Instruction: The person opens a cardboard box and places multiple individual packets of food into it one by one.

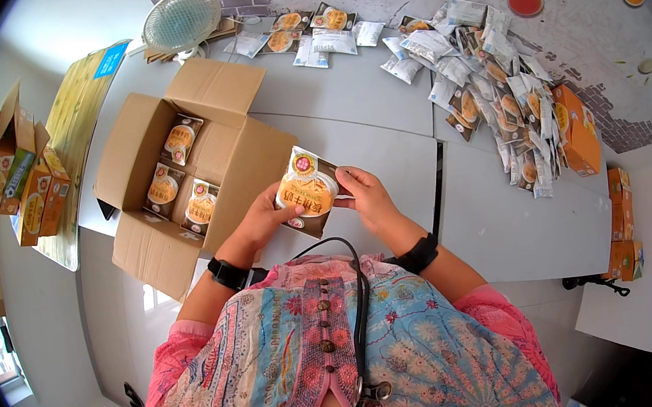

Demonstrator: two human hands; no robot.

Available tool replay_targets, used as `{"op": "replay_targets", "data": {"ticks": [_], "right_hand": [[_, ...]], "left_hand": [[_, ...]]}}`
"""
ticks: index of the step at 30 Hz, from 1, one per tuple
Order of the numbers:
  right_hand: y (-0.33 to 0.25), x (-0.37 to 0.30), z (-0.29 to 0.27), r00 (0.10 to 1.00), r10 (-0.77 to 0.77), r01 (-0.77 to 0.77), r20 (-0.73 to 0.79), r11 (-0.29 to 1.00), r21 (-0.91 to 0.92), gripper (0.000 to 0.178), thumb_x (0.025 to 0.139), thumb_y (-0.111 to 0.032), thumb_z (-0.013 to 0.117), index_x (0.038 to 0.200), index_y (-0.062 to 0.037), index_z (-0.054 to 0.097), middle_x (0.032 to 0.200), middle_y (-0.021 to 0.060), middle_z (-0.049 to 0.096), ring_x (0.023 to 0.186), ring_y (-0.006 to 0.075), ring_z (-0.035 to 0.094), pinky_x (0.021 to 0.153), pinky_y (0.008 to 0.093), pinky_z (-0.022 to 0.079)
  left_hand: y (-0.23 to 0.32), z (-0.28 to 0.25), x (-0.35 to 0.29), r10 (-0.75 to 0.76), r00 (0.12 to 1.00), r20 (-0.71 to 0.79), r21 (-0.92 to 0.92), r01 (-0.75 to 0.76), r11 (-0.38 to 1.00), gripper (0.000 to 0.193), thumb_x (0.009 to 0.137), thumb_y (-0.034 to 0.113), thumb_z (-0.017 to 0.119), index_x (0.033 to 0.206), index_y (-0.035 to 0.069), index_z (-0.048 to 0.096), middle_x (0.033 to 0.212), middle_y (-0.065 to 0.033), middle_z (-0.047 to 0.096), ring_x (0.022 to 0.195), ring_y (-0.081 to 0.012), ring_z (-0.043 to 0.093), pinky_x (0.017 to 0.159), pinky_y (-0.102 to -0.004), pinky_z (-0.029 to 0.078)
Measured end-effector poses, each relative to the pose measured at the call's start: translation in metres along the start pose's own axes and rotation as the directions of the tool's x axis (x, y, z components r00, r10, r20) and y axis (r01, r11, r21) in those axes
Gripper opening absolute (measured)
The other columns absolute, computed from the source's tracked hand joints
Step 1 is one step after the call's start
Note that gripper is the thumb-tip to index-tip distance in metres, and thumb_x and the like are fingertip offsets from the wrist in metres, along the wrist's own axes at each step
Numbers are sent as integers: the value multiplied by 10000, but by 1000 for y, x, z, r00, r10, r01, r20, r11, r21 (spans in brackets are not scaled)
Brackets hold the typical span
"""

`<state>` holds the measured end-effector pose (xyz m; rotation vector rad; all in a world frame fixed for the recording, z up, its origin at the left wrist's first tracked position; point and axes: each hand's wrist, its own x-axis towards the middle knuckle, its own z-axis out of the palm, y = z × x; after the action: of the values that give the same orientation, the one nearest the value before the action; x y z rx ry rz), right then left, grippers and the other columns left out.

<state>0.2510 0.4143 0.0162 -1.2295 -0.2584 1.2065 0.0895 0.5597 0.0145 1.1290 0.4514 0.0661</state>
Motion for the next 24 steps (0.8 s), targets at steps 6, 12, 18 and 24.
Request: {"op": "replay_targets", "data": {"ticks": [6, 12, 18, 24], "right_hand": [[2, 2, -7, 998, 55, -55, 12, 998, 26, 341, 939, -299, 485, 1101, -6, 554, 1049, 78, 593, 963, 188, 583, 830, 372, 509], [-1, -3, 2, 989, 121, -125, 85, 991, 40, 373, 941, -312, 460, 1107, 13, 541, 1064, 99, 590, 968, 210, 580, 848, 404, 499], [0, 9, -7, 952, 163, -211, 260, 963, 169, 489, 962, -393, 355, 1178, 21, 498, 1143, 141, 570, 1063, 252, 549, 914, 398, 453], [-5, 13, -14, 972, 176, -195, 158, 974, 118, 542, 961, -411, 366, 1226, 51, 465, 1198, 176, 546, 1095, 252, 545, 921, 356, 447]], "left_hand": [[1, -8, 1, 23, 995, 100, 105, -33, 994, 435, 804, 99, 670, 1189, -9, 499, 1057, -64, 615, 963, -134, 569, 790, -269, 478], [-11, -33, 18, -55, 983, 175, 265, 7, 964, 461, 802, 79, 665, 1208, -17, 470, 1095, -61, 599, 983, -132, 563, 858, -270, 457], [-1, -38, 16, -23, 992, 126, 20, 21, 1000, 438, 799, 62, 662, 1186, -18, 473, 1091, -79, 608, 989, -158, 584, 861, -288, 470], [40, -97, 9, 0, 982, -188, -129, -25, 991, 460, 778, 98, 683, 1180, -3, 483, 1051, -91, 623, 939, -171, 620, 709, -314, 547]]}}
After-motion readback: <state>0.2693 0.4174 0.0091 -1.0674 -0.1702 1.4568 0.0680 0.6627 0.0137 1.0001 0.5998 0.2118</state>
